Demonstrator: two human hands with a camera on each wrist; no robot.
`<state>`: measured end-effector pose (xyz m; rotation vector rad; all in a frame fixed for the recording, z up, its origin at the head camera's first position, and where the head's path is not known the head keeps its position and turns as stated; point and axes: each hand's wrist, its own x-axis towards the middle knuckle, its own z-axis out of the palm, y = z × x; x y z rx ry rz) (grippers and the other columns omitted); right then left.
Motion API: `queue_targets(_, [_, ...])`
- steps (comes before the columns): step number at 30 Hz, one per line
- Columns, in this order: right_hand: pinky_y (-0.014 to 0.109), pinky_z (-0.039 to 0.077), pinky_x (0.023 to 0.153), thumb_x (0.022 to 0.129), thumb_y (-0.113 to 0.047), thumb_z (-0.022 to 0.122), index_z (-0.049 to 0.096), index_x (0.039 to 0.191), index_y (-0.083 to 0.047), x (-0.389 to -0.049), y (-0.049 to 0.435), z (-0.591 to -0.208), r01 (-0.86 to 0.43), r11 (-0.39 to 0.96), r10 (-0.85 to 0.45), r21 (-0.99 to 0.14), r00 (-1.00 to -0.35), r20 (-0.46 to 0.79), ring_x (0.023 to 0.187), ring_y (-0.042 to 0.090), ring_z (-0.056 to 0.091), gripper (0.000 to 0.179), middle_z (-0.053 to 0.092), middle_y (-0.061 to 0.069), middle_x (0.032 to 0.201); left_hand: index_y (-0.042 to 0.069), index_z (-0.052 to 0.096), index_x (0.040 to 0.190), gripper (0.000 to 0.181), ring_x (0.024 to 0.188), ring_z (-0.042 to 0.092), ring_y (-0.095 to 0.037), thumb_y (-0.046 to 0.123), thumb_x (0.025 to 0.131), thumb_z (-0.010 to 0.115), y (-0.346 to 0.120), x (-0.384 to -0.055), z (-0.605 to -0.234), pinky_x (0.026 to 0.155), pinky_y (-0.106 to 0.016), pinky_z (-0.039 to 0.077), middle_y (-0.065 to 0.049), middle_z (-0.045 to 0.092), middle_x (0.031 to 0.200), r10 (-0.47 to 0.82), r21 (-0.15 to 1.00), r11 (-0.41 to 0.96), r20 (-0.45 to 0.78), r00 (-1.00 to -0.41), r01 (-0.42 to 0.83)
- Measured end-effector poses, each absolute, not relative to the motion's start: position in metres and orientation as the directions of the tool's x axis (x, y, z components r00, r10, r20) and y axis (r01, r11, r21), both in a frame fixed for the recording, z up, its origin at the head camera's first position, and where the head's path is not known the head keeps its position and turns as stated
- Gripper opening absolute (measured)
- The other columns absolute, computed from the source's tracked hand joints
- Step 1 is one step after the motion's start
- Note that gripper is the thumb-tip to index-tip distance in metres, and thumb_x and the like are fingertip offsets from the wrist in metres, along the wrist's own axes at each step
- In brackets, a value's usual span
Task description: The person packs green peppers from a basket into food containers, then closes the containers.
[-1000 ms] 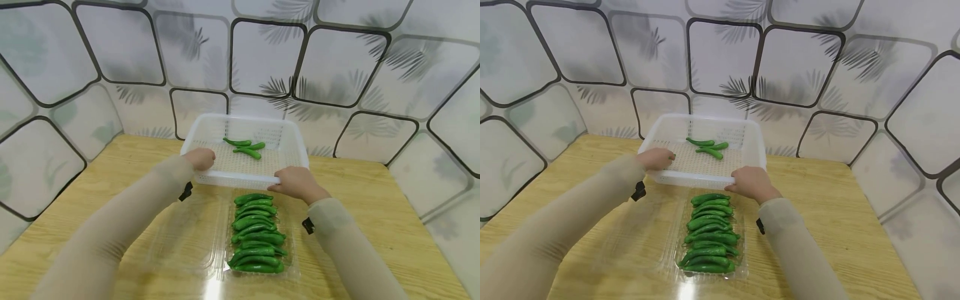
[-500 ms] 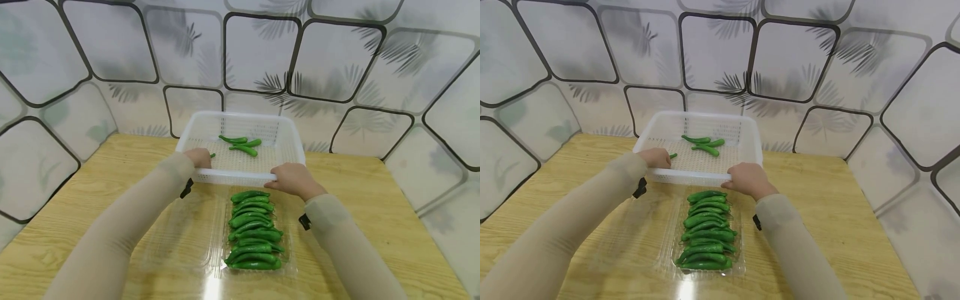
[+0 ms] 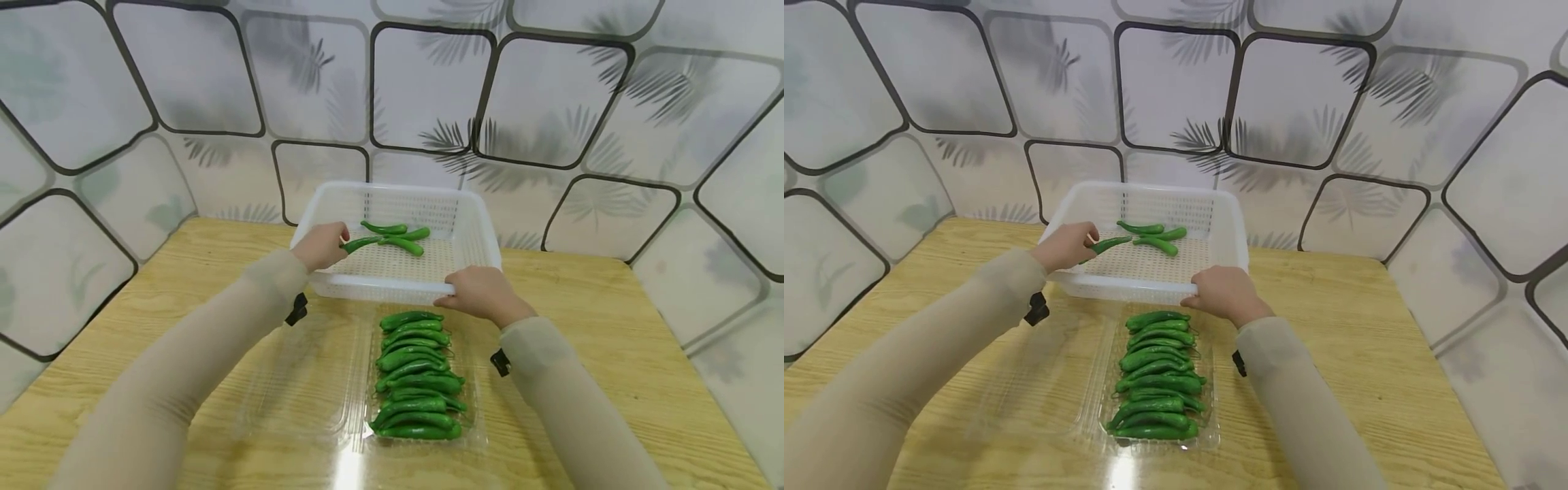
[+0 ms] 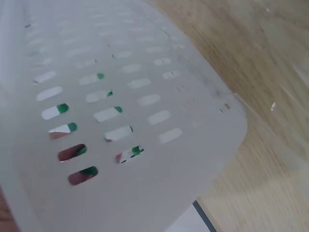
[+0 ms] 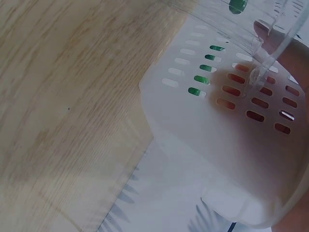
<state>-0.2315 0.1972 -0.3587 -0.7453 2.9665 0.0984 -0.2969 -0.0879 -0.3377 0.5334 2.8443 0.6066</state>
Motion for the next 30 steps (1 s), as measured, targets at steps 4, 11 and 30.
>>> queue_targets(4, [0.03, 0.034, 0.046, 0.086, -0.05, 0.06, 0.055, 0.069, -0.018, -0.231, 0.197, -0.359, -0.469, 0.882, -0.463, 0.041, -0.88, -0.106, 0.051, 0.013, 0.047, 0.036, 0.05, -0.004, 0.058, -0.005, 0.053, 0.118, 0.028, 0.108, 0.054, -0.034, 0.006, 0.092, 0.054, -0.089, -0.291, -0.334, 0.089, -0.043, 0.044, -0.023, 0.057, 0.116, 0.387, 0.468, 0.824, -0.052, -0.921, 0.32])
queue_targets(11, [0.03, 0.034, 0.047, 0.086, -0.049, 0.06, 0.055, 0.07, -0.018, -0.231, 0.197, -0.359, -0.466, 0.884, -0.46, 0.032, -0.881, -0.113, 0.051, 0.013, 0.047, 0.035, 0.05, -0.004, 0.059, -0.002, 0.057, 0.122, 0.03, 0.108, 0.055, -0.03, 0.009, 0.094, 0.056, -0.094, -0.278, -0.327, 0.09, -0.042, 0.044, -0.018, 0.059, 0.118, 0.432, 0.53, 0.76, 0.018, -0.902, 0.375])
queue_targets(30, [0.031, 0.036, 0.047, 0.086, -0.051, 0.059, 0.057, 0.073, -0.019, -0.231, 0.197, -0.36, -0.462, 0.885, -0.455, 0.051, -0.884, -0.111, 0.053, 0.013, 0.049, 0.035, 0.052, -0.005, 0.061, 0.001, 0.062, 0.12, 0.031, 0.094, 0.059, -0.022, 0.012, 0.092, 0.06, -0.092, -0.219, -0.314, 0.077, -0.036, 0.049, -0.011, 0.063, 0.108, 0.549, 0.584, 0.662, 0.05, -0.835, 0.47])
